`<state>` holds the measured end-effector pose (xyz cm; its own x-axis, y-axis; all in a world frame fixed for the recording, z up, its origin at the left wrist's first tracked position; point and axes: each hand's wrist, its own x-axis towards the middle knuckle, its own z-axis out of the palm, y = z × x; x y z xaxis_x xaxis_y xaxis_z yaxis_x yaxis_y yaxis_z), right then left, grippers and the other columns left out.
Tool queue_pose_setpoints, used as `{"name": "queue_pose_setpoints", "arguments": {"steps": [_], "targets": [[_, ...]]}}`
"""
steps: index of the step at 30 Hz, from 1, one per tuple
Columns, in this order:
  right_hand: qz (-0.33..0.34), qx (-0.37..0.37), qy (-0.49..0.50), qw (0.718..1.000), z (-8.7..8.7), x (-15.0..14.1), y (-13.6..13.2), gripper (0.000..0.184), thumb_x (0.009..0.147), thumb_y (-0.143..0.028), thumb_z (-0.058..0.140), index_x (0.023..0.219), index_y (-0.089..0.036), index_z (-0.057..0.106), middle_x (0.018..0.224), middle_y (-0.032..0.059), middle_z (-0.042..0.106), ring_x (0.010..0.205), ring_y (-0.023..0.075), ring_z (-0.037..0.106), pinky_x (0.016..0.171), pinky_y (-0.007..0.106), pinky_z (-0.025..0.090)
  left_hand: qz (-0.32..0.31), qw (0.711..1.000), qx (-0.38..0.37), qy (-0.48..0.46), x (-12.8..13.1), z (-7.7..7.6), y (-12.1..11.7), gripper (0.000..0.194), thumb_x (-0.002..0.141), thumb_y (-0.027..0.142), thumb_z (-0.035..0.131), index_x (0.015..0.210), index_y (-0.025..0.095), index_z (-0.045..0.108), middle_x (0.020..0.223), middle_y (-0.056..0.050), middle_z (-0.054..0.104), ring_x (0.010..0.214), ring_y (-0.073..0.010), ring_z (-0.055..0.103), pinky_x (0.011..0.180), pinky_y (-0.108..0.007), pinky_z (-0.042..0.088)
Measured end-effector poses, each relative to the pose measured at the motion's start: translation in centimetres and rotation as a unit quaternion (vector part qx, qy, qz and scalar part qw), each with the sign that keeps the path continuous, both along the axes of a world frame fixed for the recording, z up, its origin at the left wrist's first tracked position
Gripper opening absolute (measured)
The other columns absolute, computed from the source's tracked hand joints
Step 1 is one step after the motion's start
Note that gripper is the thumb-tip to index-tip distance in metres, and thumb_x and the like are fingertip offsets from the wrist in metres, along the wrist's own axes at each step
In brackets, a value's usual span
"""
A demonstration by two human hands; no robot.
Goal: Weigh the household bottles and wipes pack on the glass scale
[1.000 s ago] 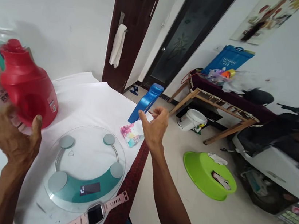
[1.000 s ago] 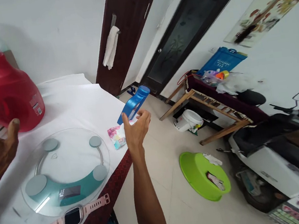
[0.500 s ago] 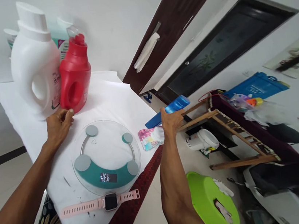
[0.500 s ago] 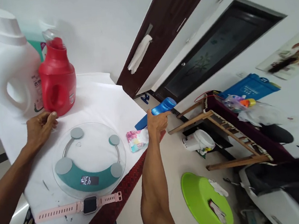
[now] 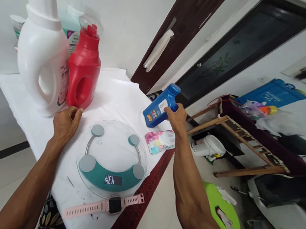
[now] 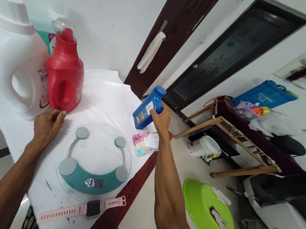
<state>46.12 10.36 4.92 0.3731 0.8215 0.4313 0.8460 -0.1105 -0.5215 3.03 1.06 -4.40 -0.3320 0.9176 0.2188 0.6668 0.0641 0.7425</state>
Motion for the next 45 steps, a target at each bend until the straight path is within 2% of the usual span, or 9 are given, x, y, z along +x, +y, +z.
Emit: {"name": "queue_pose_setpoints", "arguments": {"steps": [4, 10, 16, 23, 27, 33, 39, 42, 45], "targets": [[-0.008, -0.032, 0.033, 0.999, -0.1, -1.2, 0.6, 0.042, 0.084, -0.041, 0.081, 0.115, -0.016, 0.069, 0.1, 0.0077, 0.074, 0.096, 0.0267, 0.07, 0.095, 0.045, 0.059, 0.007, 1.0, -0.001, 0.028, -0.1, -0.3, 0.2, 0.042, 0.101, 0.051, 0.049, 0.089, 0.02, 0.074, 0.08, -0.008, 0.074, 0.073, -0.0237, 0.063, 0.073, -0.035, 0.042], [-0.032, 0.022, 0.098, 0.994, -0.4, -3.2, -0.8, 0.03, 0.079, -0.04, 0.083, 0.094, -0.021, 0.066, 0.093, 0.0065, 0.074, 0.094, 0.0265, 0.07, 0.091, 0.041, 0.058, -0.001, 0.994, -0.008, 0.105, 0.3, -0.7, 0.4, 0.042, 0.102, 0.051, 0.048, 0.089, 0.021, 0.074, 0.08, -0.01, 0.072, 0.081, -0.0276, 0.065, 0.074, -0.037, 0.039], [0.135, 0.138, 0.139, 0.971, 1.8, -4.7, -5.0, 0.042, 0.082, -0.056, 0.081, 0.1, -0.02, 0.069, 0.092, 0.0027, 0.073, 0.085, 0.0214, 0.068, 0.086, 0.043, 0.062, 0.005, 0.994, -0.023, 0.103, 0.3, -0.8, 0.4, 0.042, 0.102, 0.049, 0.048, 0.094, 0.02, 0.077, 0.087, -0.013, 0.074, 0.088, -0.031, 0.068, 0.08, -0.04, 0.044], [0.247, 0.052, 0.194, 0.948, 3.9, -10.2, -13.5, 0.042, 0.079, -0.056, 0.089, 0.095, -0.022, 0.071, 0.083, -0.0003, 0.068, 0.073, 0.0174, 0.062, 0.068, 0.035, 0.059, -0.006, 0.996, -0.021, 0.088, 0.2, -1.1, 0.2, 0.039, 0.103, 0.045, 0.05, 0.098, 0.018, 0.077, 0.089, -0.013, 0.075, 0.09, -0.0296, 0.068, 0.082, -0.039, 0.045], [0.255, 0.006, 0.174, 0.951, 2.7, -12.6, -16.4, 0.043, 0.078, -0.057, 0.091, 0.094, -0.022, 0.07, 0.078, -0.0029, 0.064, 0.066, 0.014, 0.054, 0.059, 0.03, 0.052, -0.009, 0.997, -0.026, 0.074, 0.2, -1.3, 0.1, 0.039, 0.104, 0.044, 0.049, 0.105, 0.018, 0.078, 0.1, -0.014, 0.079, 0.096, -0.0295, 0.068, 0.085, -0.038, 0.046], [0.248, 0.028, 0.136, 0.959, 1.2, -13.4, -17.5, 0.045, 0.077, -0.059, 0.09, 0.094, -0.023, 0.069, 0.075, -0.0038, 0.059, 0.066, 0.0139, 0.051, 0.058, 0.029, 0.048, -0.02, 0.997, -0.03, 0.061, 0.5, -1.3, 0.1, 0.036, 0.104, 0.04, 0.052, 0.106, 0.016, 0.079, 0.108, -0.018, 0.081, 0.102, -0.0336, 0.071, 0.087, -0.042, 0.046], [0.292, 0.06, 0.186, 0.936, -0.4, -11.4, -18.0, 0.07, 0.076, -0.075, 0.085, 0.121, -0.024, 0.067, 0.104, 0.0051, 0.069, 0.09, 0.0218, 0.07, 0.072, 0.034, 0.058, -0.018, 0.998, -0.03, 0.05, 0.4, -1.6, 0.3, 0.033, 0.103, 0.035, 0.054, 0.108, 0.015, 0.079, 0.106, -0.017, 0.08, 0.101, -0.0329, 0.071, 0.089, -0.043, 0.048], [0.238, 0.108, 0.276, 0.925, -2.7, -9.3, -18.7, 0.066, 0.091, -0.085, 0.063, 0.112, -0.023, 0.066, 0.091, 0.0037, 0.07, 0.076, 0.0196, 0.071, 0.065, 0.033, 0.057, -0.018, 0.998, -0.033, 0.043, 0.5, -1.4, 0.3, 0.029, 0.105, 0.034, 0.056, 0.109, 0.015, 0.078, 0.108, -0.016, 0.08, 0.104, -0.0311, 0.072, 0.094, -0.042, 0.049], [0.148, 0.108, 0.314, 0.932, -5.6, -7.4, -19.8, 0.061, 0.096, -0.082, 0.058, 0.091, -0.021, 0.064, 0.068, -0.0003, 0.066, 0.053, 0.0152, 0.061, 0.053, 0.028, 0.05, -0.02, 0.997, -0.048, 0.052, 0.7, -0.9, 0.2, 0.025, 0.106, 0.03, 0.06, 0.111, 0.013, 0.078, 0.111, -0.015, 0.081, 0.107, -0.029, 0.073, 0.096, -0.041, 0.051]]}}
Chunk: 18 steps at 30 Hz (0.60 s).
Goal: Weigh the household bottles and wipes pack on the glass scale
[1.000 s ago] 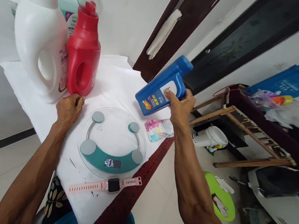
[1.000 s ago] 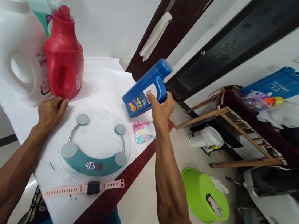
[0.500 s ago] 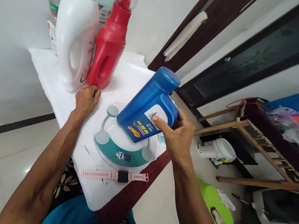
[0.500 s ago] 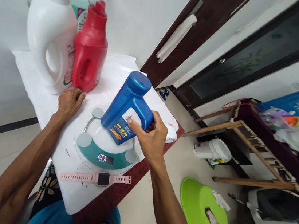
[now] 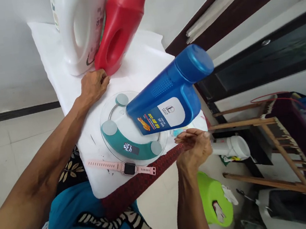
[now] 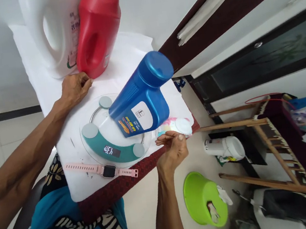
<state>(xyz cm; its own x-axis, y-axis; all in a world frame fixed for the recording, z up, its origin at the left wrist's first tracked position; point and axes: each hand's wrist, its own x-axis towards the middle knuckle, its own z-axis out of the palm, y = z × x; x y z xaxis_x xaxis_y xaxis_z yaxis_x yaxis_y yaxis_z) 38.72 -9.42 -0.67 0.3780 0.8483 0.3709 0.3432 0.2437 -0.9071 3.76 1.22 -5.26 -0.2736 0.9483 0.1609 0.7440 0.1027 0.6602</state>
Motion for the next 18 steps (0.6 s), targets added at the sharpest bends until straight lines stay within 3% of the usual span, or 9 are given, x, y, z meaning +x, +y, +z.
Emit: {"name": "queue_pose_setpoints", "arguments": {"steps": [4, 6, 8, 11, 13, 16, 18], "targets": [[-0.036, -0.034, 0.046, 0.998, -2.8, 0.9, -0.9, 0.061, 0.092, -0.082, 0.063, 0.085, -0.022, 0.063, 0.061, -0.0025, 0.064, 0.048, 0.0137, 0.058, 0.048, 0.026, 0.048, -0.014, 1.0, -0.004, 0.024, 0.0, 0.2, -0.1, 0.035, 0.11, 0.035, 0.053, 0.112, 0.008, 0.074, 0.115, -0.012, 0.081, 0.113, -0.0248, 0.074, 0.099, -0.04, 0.05], [-0.039, -0.035, 0.053, 0.997, -3.4, 0.7, -1.0, 0.058, 0.092, -0.08, 0.064, 0.086, -0.022, 0.062, 0.062, -0.0034, 0.064, 0.049, 0.0132, 0.059, 0.049, 0.026, 0.048, -0.018, 0.999, 0.004, 0.031, -0.1, -0.1, 0.0, 0.041, 0.111, 0.038, 0.046, 0.112, 0.007, 0.073, 0.116, -0.01, 0.08, 0.113, -0.0246, 0.074, 0.099, -0.039, 0.05], [-0.039, -0.03, 0.049, 0.998, -3.5, 0.3, -0.9, 0.054, 0.093, -0.076, 0.065, 0.087, -0.023, 0.062, 0.063, -0.0042, 0.064, 0.051, 0.0128, 0.059, 0.05, 0.025, 0.048, -0.011, 1.0, 0.013, 0.027, -0.3, -0.5, 0.1, 0.037, 0.108, 0.038, 0.05, 0.113, 0.011, 0.075, 0.116, -0.01, 0.081, 0.114, -0.0267, 0.075, 0.102, -0.04, 0.052], [-0.031, -0.019, 0.04, 0.999, -2.8, 0.1, -0.7, 0.05, 0.095, -0.073, 0.067, 0.093, -0.023, 0.062, 0.073, -0.0032, 0.067, 0.061, 0.014, 0.064, 0.057, 0.026, 0.05, -0.001, 1.0, 0.022, 0.009, -0.5, -1.0, 0.3, 0.028, 0.102, 0.035, 0.058, 0.114, 0.02, 0.078, 0.114, -0.011, 0.082, 0.114, -0.0307, 0.074, 0.105, -0.043, 0.054], [-0.003, -0.01, 0.029, 1.0, -1.9, 0.0, -0.4, 0.051, 0.093, -0.073, 0.07, 0.103, -0.024, 0.064, 0.089, 0.0, 0.072, 0.078, 0.0172, 0.072, 0.067, 0.03, 0.056, -0.006, 1.0, 0.022, 0.004, -0.5, -1.1, 0.5, 0.028, 0.102, 0.036, 0.058, 0.115, 0.023, 0.079, 0.114, -0.011, 0.082, 0.114, -0.0315, 0.073, 0.106, -0.044, 0.054], [0.075, 0.013, 0.007, 0.997, 0.0, -0.5, 0.4, 0.069, 0.081, -0.075, 0.081, 0.125, -0.026, 0.061, 0.123, 0.0066, 0.074, 0.113, 0.0258, 0.075, 0.09, 0.042, 0.062, 0.002, 1.0, 0.004, 0.016, -0.4, -0.8, 0.6, 0.031, 0.103, 0.038, 0.058, 0.118, 0.02, 0.079, 0.115, -0.011, 0.082, 0.111, -0.029, 0.071, 0.106, -0.043, 0.053], [0.115, 0.024, -0.014, 0.993, 1.4, -1.7, 1.0, 0.083, 0.071, -0.069, 0.092, 0.134, -0.027, 0.059, 0.136, 0.0102, 0.071, 0.125, 0.0306, 0.072, 0.101, 0.049, 0.061, 0.011, 0.999, -0.011, 0.031, -0.2, -0.5, 0.5, 0.033, 0.104, 0.038, 0.057, 0.118, 0.017, 0.079, 0.114, -0.012, 0.082, 0.108, -0.0279, 0.071, 0.103, -0.042, 0.052]]}}
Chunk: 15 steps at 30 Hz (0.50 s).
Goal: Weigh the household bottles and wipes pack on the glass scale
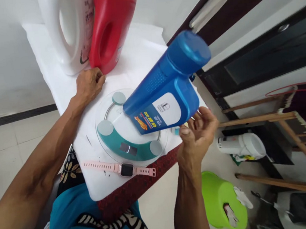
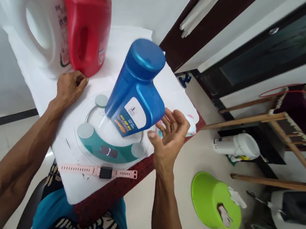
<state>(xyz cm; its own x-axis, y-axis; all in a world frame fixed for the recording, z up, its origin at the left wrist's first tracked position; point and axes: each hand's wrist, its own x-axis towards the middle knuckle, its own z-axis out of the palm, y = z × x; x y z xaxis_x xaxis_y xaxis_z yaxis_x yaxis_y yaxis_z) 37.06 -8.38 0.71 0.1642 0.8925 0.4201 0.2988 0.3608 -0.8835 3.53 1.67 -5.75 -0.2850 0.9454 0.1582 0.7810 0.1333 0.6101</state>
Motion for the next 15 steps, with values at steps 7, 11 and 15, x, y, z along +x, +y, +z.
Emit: {"name": "queue_pose_setpoints", "arguments": {"steps": [7, 11, 15], "targets": [[-0.015, -0.037, -0.02, 0.999, 3.3, -5.1, 0.3, 0.049, 0.077, -0.05, 0.096, 0.108, -0.022, 0.071, 0.098, 0.0033, 0.077, 0.088, 0.0219, 0.075, 0.083, 0.038, 0.064, -0.014, 1.0, -0.007, 0.02, 0.1, 0.6, -0.5, 0.034, 0.102, 0.036, 0.054, 0.109, 0.016, 0.081, 0.107, -0.015, 0.084, 0.101, -0.0321, 0.076, 0.086, -0.039, 0.052], [-0.01, -0.038, 0.048, 0.998, 4.5, -5.5, 2.2, 0.044, 0.078, -0.049, 0.096, 0.104, -0.021, 0.073, 0.094, 0.0007, 0.076, 0.084, 0.0188, 0.072, 0.083, 0.036, 0.063, -0.02, 0.999, -0.02, 0.028, 0.3, 0.8, -0.7, 0.034, 0.104, 0.035, 0.052, 0.111, 0.017, 0.081, 0.11, -0.015, 0.084, 0.103, -0.033, 0.077, 0.087, -0.039, 0.052], [-0.038, 0.041, 0.07, 0.996, 5.7, -6.5, 7.9, 0.04, 0.078, -0.045, 0.093, 0.103, -0.022, 0.071, 0.094, -0.0005, 0.072, 0.086, 0.0192, 0.07, 0.087, 0.039, 0.063, -0.037, 0.997, -0.037, 0.049, 0.5, 1.0, -0.9, 0.036, 0.106, 0.034, 0.05, 0.112, 0.016, 0.08, 0.114, -0.017, 0.083, 0.105, -0.0343, 0.077, 0.086, -0.04, 0.052]]}}
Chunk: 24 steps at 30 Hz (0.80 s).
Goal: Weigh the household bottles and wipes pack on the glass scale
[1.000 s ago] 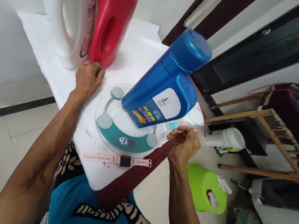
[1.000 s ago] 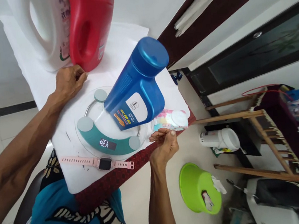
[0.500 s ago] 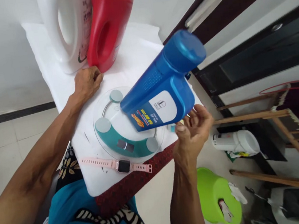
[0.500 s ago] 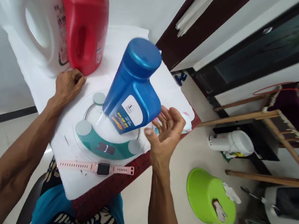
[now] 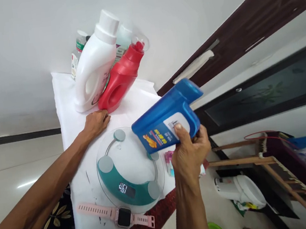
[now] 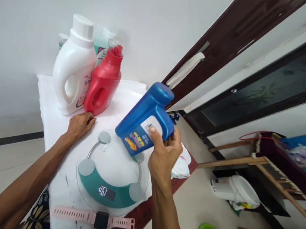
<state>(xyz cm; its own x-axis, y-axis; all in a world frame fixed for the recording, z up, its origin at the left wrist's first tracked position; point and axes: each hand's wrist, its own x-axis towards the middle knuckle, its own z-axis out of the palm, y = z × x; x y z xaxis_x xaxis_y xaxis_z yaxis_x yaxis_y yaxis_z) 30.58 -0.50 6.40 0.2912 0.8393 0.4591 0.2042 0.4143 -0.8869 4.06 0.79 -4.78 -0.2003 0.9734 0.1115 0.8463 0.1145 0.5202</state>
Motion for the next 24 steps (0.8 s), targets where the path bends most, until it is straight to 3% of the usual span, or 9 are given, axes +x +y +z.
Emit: {"name": "queue_pose_setpoints", "arguments": {"steps": [3, 7, 10, 17, 21, 24], "targets": [[0.01, 0.047, 0.03, 0.998, -0.3, -2.0, 6.5, 0.041, 0.073, -0.047, 0.09, 0.097, -0.024, 0.066, 0.093, -0.0009, 0.07, 0.086, 0.0199, 0.069, 0.087, 0.04, 0.065, -0.002, 1.0, -0.01, 0.009, 0.1, 0.1, 0.0, 0.036, 0.108, 0.033, 0.048, 0.113, 0.015, 0.079, 0.117, -0.018, 0.083, 0.108, -0.0353, 0.078, 0.086, -0.041, 0.052], [0.039, 0.019, 0.055, 0.998, -2.1, -5.6, 14.8, 0.043, 0.068, -0.047, 0.086, 0.096, -0.025, 0.061, 0.089, -0.0034, 0.067, 0.081, 0.0179, 0.065, 0.083, 0.038, 0.064, -0.011, 1.0, -0.012, 0.013, 0.2, 0.0, 0.1, 0.035, 0.109, 0.031, 0.047, 0.115, 0.015, 0.078, 0.118, -0.018, 0.082, 0.108, -0.0343, 0.078, 0.086, -0.04, 0.053], [0.048, -0.01, 0.075, 0.996, -3.3, -8.6, 19.1, 0.04, 0.069, -0.041, 0.083, 0.096, -0.025, 0.059, 0.088, -0.0046, 0.067, 0.081, 0.0178, 0.065, 0.083, 0.036, 0.062, -0.012, 1.0, -0.015, 0.022, 0.3, -0.1, 0.2, 0.035, 0.111, 0.032, 0.046, 0.116, 0.015, 0.077, 0.118, -0.018, 0.082, 0.109, -0.0351, 0.078, 0.086, -0.041, 0.053], [0.047, -0.036, 0.028, 0.998, -5.6, -12.9, 24.3, 0.033, 0.078, -0.043, 0.077, 0.097, -0.026, 0.055, 0.089, -0.0049, 0.064, 0.089, 0.0197, 0.066, 0.096, 0.04, 0.059, -0.016, 0.999, -0.023, 0.024, 0.3, 0.2, 0.2, 0.036, 0.111, 0.032, 0.044, 0.117, 0.015, 0.076, 0.12, -0.017, 0.082, 0.111, -0.0351, 0.078, 0.086, -0.041, 0.054], [0.096, -0.028, -0.035, 0.994, -6.6, -13.3, 25.5, 0.041, 0.086, -0.056, 0.074, 0.107, -0.028, 0.054, 0.098, -0.0026, 0.067, 0.097, 0.0206, 0.067, 0.105, 0.045, 0.058, -0.014, 1.0, -0.021, 0.018, 0.2, 0.4, 0.3, 0.035, 0.109, 0.032, 0.046, 0.115, 0.016, 0.076, 0.118, -0.017, 0.082, 0.109, -0.0345, 0.078, 0.087, -0.04, 0.054], [0.128, -0.077, -0.098, 0.984, -7.0, -12.5, 25.6, 0.053, 0.092, -0.071, 0.07, 0.118, -0.027, 0.055, 0.112, 0.0041, 0.071, 0.113, 0.0241, 0.068, 0.113, 0.052, 0.055, -0.014, 1.0, -0.014, 0.016, -0.1, 0.4, 0.4, 0.035, 0.106, 0.034, 0.048, 0.115, 0.017, 0.077, 0.119, -0.017, 0.082, 0.11, -0.0354, 0.078, 0.088, -0.041, 0.054]]}}
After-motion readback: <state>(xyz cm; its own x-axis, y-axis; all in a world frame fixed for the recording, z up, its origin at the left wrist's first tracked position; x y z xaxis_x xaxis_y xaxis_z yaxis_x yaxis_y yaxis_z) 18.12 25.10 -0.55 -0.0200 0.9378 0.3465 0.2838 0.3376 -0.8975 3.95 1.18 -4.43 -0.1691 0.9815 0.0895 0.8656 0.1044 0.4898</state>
